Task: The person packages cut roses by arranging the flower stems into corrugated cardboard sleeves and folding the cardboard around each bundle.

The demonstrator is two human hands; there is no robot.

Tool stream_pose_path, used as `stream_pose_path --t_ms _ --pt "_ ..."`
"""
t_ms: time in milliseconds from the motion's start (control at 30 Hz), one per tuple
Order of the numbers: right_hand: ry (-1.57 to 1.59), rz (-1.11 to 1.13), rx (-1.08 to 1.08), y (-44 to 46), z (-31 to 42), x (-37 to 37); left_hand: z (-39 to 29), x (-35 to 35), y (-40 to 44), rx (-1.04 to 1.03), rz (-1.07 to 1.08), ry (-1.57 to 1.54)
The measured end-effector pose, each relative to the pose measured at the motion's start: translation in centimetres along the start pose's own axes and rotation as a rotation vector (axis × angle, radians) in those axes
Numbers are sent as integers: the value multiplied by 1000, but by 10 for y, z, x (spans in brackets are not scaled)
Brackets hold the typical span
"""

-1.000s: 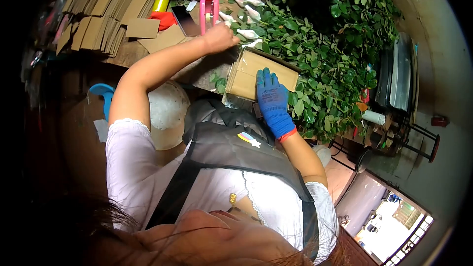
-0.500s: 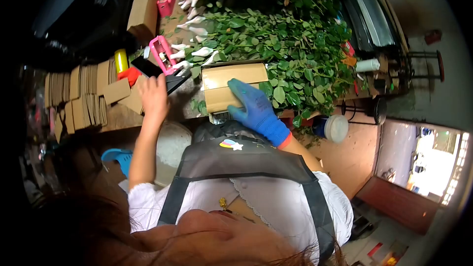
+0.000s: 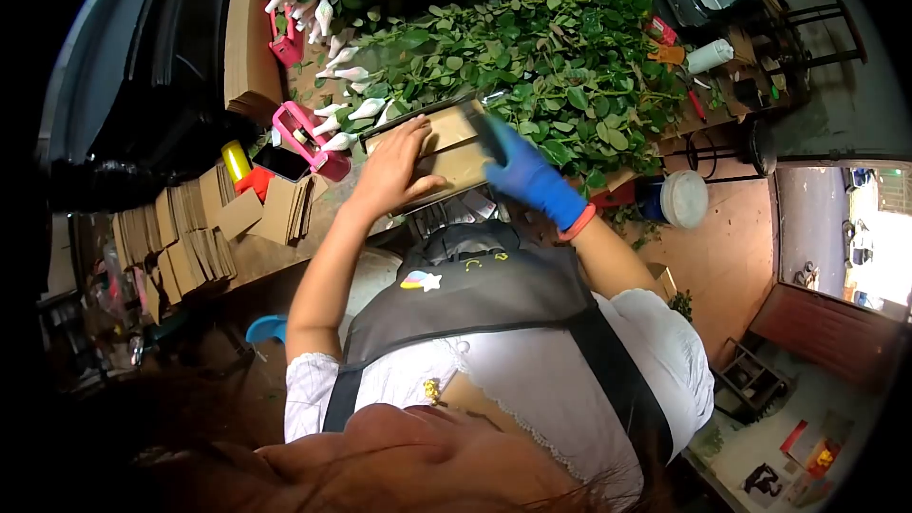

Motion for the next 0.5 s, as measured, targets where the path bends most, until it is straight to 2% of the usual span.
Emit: stream_pose_path --t_ms 33,67,133,233,333,367,500 --pt "-138 -90 4 1 -22 14 5 -4 8 -42 8 14" --pt "-160 -117 -130 2 -41 26 6 -8 13 -84 18 26" --pt "-144 -131 -129 -2 -112 37 -1 -12 17 -70 49 58" --pt "-170 -156 -1 1 -86 44 -8 -21 13 -73 57 123" --pt "-459 -173 -38 -7 -9 50 -1 -35 7 -86 94 219" --pt "-455 -148 0 -13 5 51 -3 -35 6 -81 126 253" --pt "-630 313 -297 -29 26 42 -2 -41 3 -95 161 306"
Point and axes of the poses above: each hand's wrist, its own y-axis towards the middle knuckle, its own x-axis out of the back of the hand, z = x × y, the point moved 3 cm from there along y, towards the middle knuckle, and after that the axes turned 15 degrees about x, right-handed, at the moved point
